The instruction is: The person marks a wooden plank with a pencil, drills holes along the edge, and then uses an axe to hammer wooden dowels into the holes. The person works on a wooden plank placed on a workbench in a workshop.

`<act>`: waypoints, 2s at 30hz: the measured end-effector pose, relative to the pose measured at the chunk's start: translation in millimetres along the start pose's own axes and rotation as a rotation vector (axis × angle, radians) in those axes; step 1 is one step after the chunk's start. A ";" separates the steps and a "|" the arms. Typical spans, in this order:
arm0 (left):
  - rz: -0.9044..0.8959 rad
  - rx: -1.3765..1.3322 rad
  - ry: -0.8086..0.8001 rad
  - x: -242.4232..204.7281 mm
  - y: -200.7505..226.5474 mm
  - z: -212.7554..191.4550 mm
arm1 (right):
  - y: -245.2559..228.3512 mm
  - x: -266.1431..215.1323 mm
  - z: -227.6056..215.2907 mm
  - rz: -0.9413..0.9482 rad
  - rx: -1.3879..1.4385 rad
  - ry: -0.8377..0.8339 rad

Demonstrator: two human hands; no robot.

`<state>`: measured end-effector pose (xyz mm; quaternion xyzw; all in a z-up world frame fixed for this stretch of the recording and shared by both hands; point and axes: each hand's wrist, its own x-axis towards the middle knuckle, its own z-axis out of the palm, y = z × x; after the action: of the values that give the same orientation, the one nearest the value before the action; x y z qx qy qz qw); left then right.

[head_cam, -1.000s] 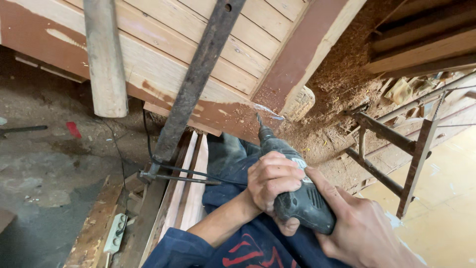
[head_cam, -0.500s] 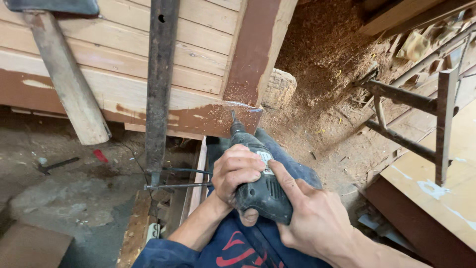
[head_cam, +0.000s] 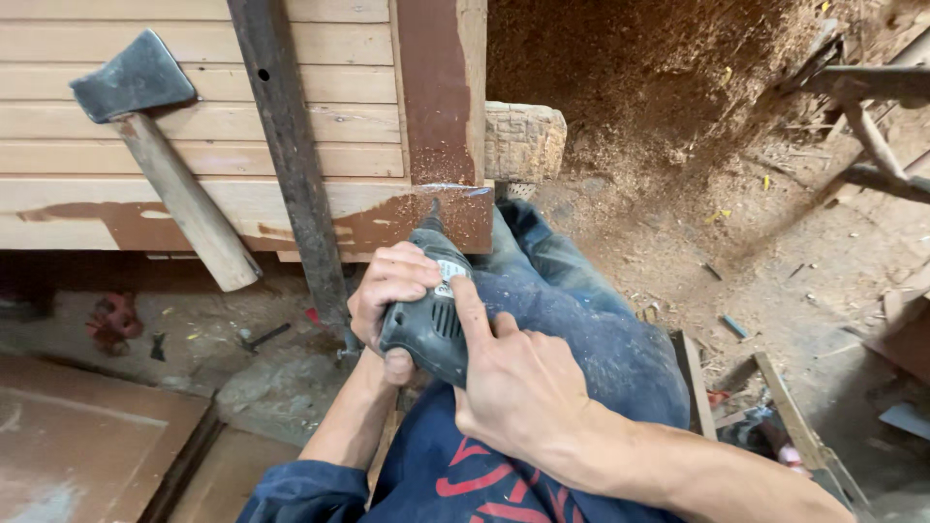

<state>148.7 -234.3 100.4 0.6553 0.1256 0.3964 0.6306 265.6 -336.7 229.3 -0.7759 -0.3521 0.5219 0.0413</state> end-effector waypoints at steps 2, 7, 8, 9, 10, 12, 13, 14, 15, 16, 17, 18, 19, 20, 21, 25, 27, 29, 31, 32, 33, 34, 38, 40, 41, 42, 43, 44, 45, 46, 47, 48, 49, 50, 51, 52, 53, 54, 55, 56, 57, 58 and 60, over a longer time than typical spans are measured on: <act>-0.058 0.080 -0.063 2.3 13.5 -5.4 | 1.6 -2.4 1.2 -0.027 0.043 0.015; -0.206 0.177 0.029 0.7 34.7 3.1 | 3.6 -3.4 -5.8 -0.074 0.055 0.002; -0.177 0.140 0.063 -1.6 33.4 7.3 | 3.7 -3.6 -6.6 -0.075 0.059 -0.012; -0.148 0.103 0.098 -3.3 29.7 10.3 | 3.8 -3.4 -7.2 -0.082 0.047 -0.010; -0.117 0.064 0.128 -4.5 24.5 12.4 | 3.7 -3.1 -7.3 -0.087 0.038 -0.003; -0.080 0.042 0.130 -5.6 17.7 11.1 | 1.6 -3.1 -6.9 -0.089 0.027 -0.003; -0.059 0.031 0.133 -4.3 15.2 8.2 | -0.2 -1.8 -7.0 -0.085 0.024 -0.009; -0.051 0.049 0.121 -2.6 12.2 6.9 | -0.6 -0.3 -8.4 -0.082 0.015 -0.010; -0.042 0.067 0.110 -0.5 9.3 5.3 | -0.6 1.7 -9.4 -0.080 0.013 0.006; -0.040 0.088 0.105 -4.0 11.5 5.2 | 0.4 1.1 -8.8 -0.078 0.009 0.012; -0.043 0.091 0.114 -7.1 13.3 5.3 | 0.7 -0.4 -7.2 -0.076 0.005 0.019; -0.038 0.090 0.119 -7.1 12.7 5.7 | 0.7 0.5 -6.9 -0.068 -0.016 0.011; -0.032 0.088 0.123 -7.2 13.4 6.0 | 0.2 0.8 -7.2 -0.060 -0.037 0.003; -0.026 0.083 0.123 -4.9 12.3 7.4 | -0.4 1.8 -9.0 -0.054 -0.060 -0.001; -0.020 0.078 0.123 -3.1 11.7 8.7 | -1.2 2.5 -11.0 -0.044 -0.062 -0.005; 0.012 0.058 0.132 -5.6 8.2 7.4 | -7.1 2.6 -10.2 -0.015 -0.078 0.006; 0.006 0.053 0.136 -11.8 5.6 5.7 | -7.0 1.9 -5.6 -0.005 -0.087 0.022; 0.012 0.041 0.141 -12.1 -1.2 5.8 | -4.6 5.2 -4.6 0.000 -0.102 0.042; 0.016 0.026 0.140 -12.5 -6.6 5.8 | -1.9 9.8 -2.3 0.017 -0.139 0.010; 0.026 0.039 0.133 -11.0 -10.3 6.1 | -0.5 13.3 -1.7 0.026 -0.156 0.000; 0.035 0.052 0.125 -9.8 -13.4 7.3 | 0.8 17.9 -1.7 0.033 -0.129 0.026; 0.040 0.065 0.110 -7.7 -16.5 5.6 | 0.6 21.1 0.3 0.043 -0.092 0.051; 0.018 0.040 0.080 2.9 -21.4 1.4 | -0.9 35.2 -3.5 0.044 -0.117 0.072; 0.033 0.029 0.060 -1.5 -21.4 -0.9 | 2.4 32.4 3.3 0.041 -0.086 0.093; 0.037 0.027 0.050 0.0 -24.3 -1.7 | 5.0 34.7 4.2 0.035 -0.078 0.113; 0.027 0.029 0.039 0.2 -23.4 -3.8 | 6.3 34.2 6.4 0.055 -0.070 0.111; 0.017 0.032 0.028 0.6 -21.5 -5.3 | 7.3 33.7 8.1 0.074 -0.063 0.110; -0.017 0.037 0.028 -0.5 -17.2 -6.5 | 7.8 31.6 10.7 0.092 -0.055 0.103; -0.052 0.042 0.028 -1.0 -11.7 -6.8 | 7.6 28.4 12.7 0.088 -0.049 0.116; -0.079 0.047 0.030 0.4 -6.2 -5.8 | 7.4 25.3 12.3 0.080 -0.047 0.135; -0.077 0.047 0.036 2.2 0.9 -4.0 | 6.7 20.8 11.1 0.073 -0.044 0.153; -0.070 0.046 0.033 5.6 7.3 -4.3 | 4.9 17.0 10.5 0.082 -0.060 0.125; -0.063 0.045 0.031 9.0 14.5 -4.0 | 3.5 11.2 9.3 0.091 -0.077 0.096; -0.071 0.049 0.034 11.1 24.2 -3.5 | 2.0 2.9 8.6 0.102 -0.092 0.066; -0.080 0.053 0.038 12.5 34.4 -2.9 | 0.9 -5.7 8.2 0.088 -0.097 0.066; -0.079 0.054 0.038 15.6 41.0 -3.3 | 0.7 -12.3 8.0 0.074 -0.103 0.075; -0.071 0.046 0.022 17.7 47.4 -4.4 | 1.3 -18.1 8.4 0.060 -0.108 0.085; -0.076 0.037 0.010 17.2 55.9 -4.3 | 2.6 -26.2 9.2 0.035 -0.095 0.099; -0.080 0.027 -0.002 16.9 61.5 -4.1 | 4.7 -33.6 10.5 0.009 -0.082 0.112; -0.061 0.014 -0.013 14.6 66.8 -3.7 | 7.3 -39.5 13.3 -0.003 -0.077 0.127; -0.042 0.002 -0.024 11.8 70.8 -3.1 | 9.8 -45.5 16.6 -0.015 -0.072 0.141; -0.022 -0.012 -0.035 8.5 73.4 -2.2 | 12.6 -50.3 20.4 -0.017 -0.074 0.162; -0.022 -0.017 -0.045 6.7 73.3 0.7 | 16.7 -55.3 25.6 0.000 -0.072 0.189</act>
<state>129.0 -243.0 170.8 0.6573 0.1150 0.3755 0.6432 241.0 -389.5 253.7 -0.8227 -0.3650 0.4333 0.0467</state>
